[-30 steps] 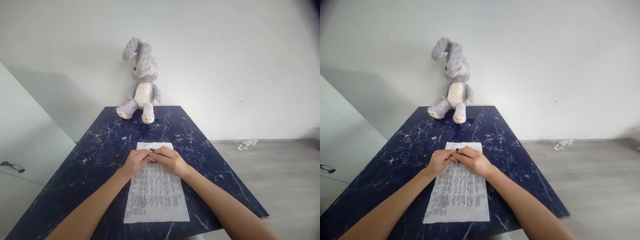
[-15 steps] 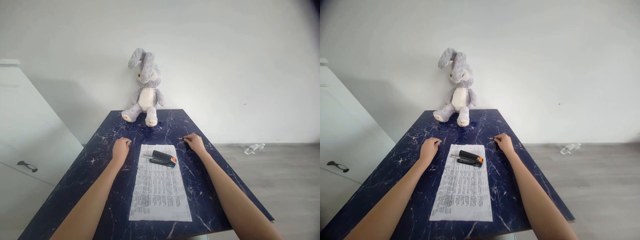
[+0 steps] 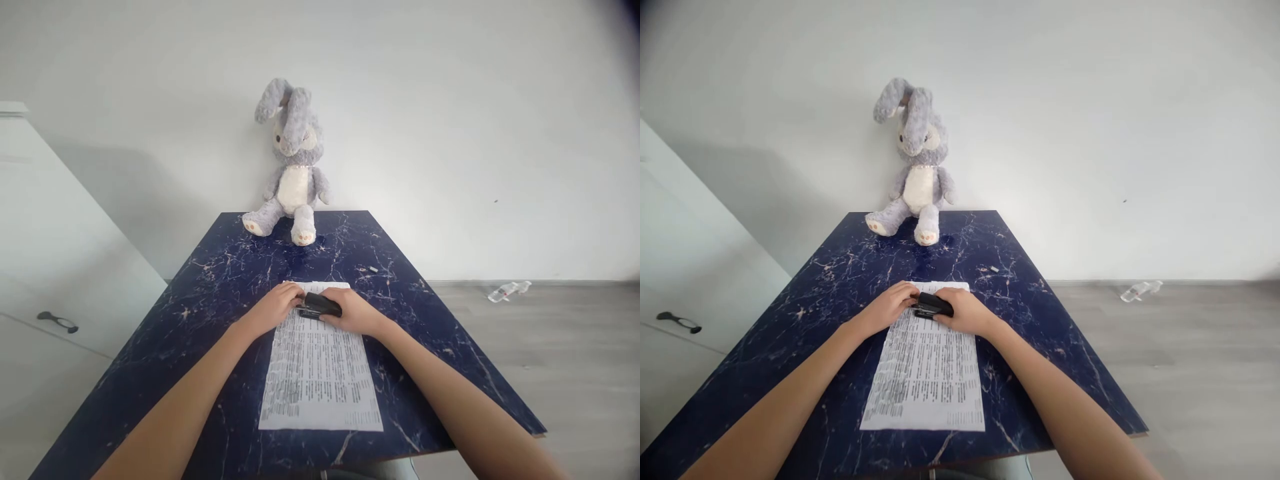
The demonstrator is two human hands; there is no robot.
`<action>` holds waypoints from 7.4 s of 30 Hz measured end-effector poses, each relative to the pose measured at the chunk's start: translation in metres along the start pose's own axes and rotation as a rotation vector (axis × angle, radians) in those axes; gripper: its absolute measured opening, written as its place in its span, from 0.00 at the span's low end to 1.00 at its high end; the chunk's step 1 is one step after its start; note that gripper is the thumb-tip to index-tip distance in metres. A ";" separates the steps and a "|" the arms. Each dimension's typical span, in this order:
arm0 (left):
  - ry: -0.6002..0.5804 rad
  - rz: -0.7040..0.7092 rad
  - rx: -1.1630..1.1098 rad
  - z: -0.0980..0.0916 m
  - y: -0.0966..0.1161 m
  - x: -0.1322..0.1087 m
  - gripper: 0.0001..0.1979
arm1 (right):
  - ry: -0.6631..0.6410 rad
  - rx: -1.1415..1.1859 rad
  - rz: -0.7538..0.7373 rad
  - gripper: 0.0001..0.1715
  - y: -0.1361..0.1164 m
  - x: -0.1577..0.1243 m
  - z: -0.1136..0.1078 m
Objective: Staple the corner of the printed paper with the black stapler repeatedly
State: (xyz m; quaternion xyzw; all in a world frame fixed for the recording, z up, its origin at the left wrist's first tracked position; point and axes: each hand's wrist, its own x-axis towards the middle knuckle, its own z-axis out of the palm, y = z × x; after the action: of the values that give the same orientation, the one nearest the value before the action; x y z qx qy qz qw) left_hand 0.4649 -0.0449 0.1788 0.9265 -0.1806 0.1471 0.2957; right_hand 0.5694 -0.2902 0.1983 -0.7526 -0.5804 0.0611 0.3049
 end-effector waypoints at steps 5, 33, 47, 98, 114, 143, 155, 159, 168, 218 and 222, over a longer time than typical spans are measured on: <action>-0.091 -0.033 -0.009 -0.007 -0.001 -0.003 0.09 | -0.003 0.029 -0.002 0.11 0.015 -0.001 -0.002; 0.338 -0.343 -0.413 -0.003 -0.003 0.002 0.11 | -0.014 0.036 -0.036 0.09 0.019 -0.002 -0.006; 0.398 -0.398 -0.545 0.002 -0.013 0.002 0.22 | -0.019 0.057 -0.027 0.10 0.020 -0.002 -0.005; 0.077 -0.163 -0.231 -0.009 -0.006 0.004 0.13 | -0.034 0.224 -0.087 0.07 0.006 0.004 -0.003; 0.195 -0.212 -0.082 -0.002 -0.020 0.003 0.09 | 0.206 -0.032 0.461 0.10 0.071 -0.025 -0.066; 0.320 -0.307 -0.026 -0.002 -0.018 0.005 0.10 | -0.234 -0.012 0.012 0.25 -0.017 -0.013 -0.038; 0.317 -0.312 -0.037 -0.002 -0.019 0.006 0.10 | -0.153 -0.284 0.179 0.18 -0.025 -0.011 -0.015; 0.322 -0.308 -0.037 0.000 -0.020 0.006 0.10 | -0.114 -0.381 0.272 0.14 -0.030 -0.010 -0.006; 0.316 -0.332 -0.045 -0.001 -0.017 0.006 0.10 | -0.137 -0.336 0.336 0.15 -0.030 -0.010 -0.006; 0.304 -0.355 -0.090 -0.010 -0.029 0.001 0.09 | -0.116 -0.134 0.406 0.24 -0.005 -0.013 -0.021; 0.302 -0.361 -0.095 -0.010 -0.026 0.001 0.09 | -0.093 -0.121 0.415 0.25 -0.008 -0.011 -0.018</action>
State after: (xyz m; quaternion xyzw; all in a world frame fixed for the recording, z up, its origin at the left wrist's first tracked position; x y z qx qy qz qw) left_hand 0.4754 -0.0193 0.1744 0.8962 0.0274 0.2202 0.3841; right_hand 0.5674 -0.3064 0.2135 -0.8692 -0.4292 0.1220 0.2129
